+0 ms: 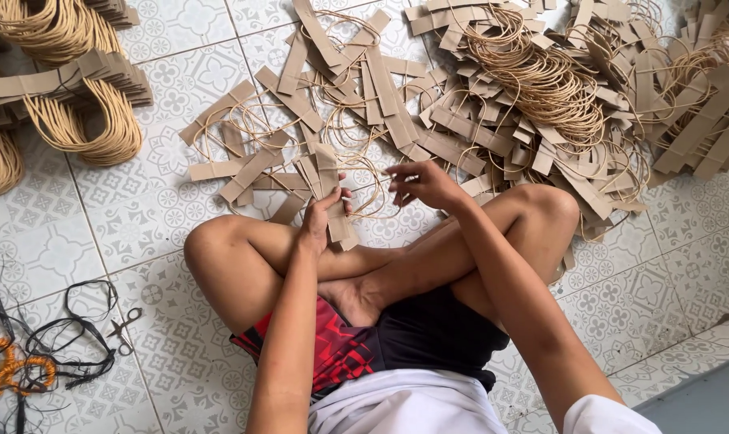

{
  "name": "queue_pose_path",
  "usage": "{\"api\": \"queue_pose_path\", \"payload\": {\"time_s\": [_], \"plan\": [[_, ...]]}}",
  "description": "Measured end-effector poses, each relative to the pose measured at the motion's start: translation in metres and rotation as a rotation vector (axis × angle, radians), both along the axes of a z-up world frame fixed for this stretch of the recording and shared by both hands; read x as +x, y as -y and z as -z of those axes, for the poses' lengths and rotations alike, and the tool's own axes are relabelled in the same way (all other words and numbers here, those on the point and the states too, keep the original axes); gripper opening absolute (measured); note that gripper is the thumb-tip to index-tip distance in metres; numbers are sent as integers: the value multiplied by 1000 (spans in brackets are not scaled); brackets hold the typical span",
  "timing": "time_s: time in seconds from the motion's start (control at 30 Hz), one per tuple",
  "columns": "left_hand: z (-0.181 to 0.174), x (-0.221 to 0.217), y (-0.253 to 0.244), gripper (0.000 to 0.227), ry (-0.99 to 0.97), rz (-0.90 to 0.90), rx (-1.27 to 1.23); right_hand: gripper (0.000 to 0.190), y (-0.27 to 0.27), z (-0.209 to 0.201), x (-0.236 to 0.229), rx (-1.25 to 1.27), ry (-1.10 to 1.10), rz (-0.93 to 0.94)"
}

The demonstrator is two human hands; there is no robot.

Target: The person is sitting on the floor, picking up paper bag handles and cardboard reinforcement strips from a large pile and stacking them neatly into bundles.

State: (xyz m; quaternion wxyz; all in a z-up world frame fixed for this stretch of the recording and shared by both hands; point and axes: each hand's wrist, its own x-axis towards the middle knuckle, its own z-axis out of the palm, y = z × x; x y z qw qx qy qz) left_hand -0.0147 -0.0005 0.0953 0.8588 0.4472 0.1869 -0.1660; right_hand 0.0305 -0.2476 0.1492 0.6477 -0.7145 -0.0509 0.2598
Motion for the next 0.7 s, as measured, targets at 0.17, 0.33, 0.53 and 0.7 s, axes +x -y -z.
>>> {"api": "queue_pose_path", "payload": {"time_s": [0.17, 0.33, 0.53, 0.7], "plan": [[2, -5, 3, 22, -1, 67, -42, 31, 0, 25, -10, 45, 172, 232], [11, -13, 2, 52, 81, 179, 36, 29, -2, 40, -27, -41, 264, 198], [25, -12, 0, 41, 73, 184, 13, 29, -2, 42, -34, -172, 431, 152], [47, -10, -3, 39, 101, 272, 19, 29, -5, 30, -40, -193, 439, 207]]}}
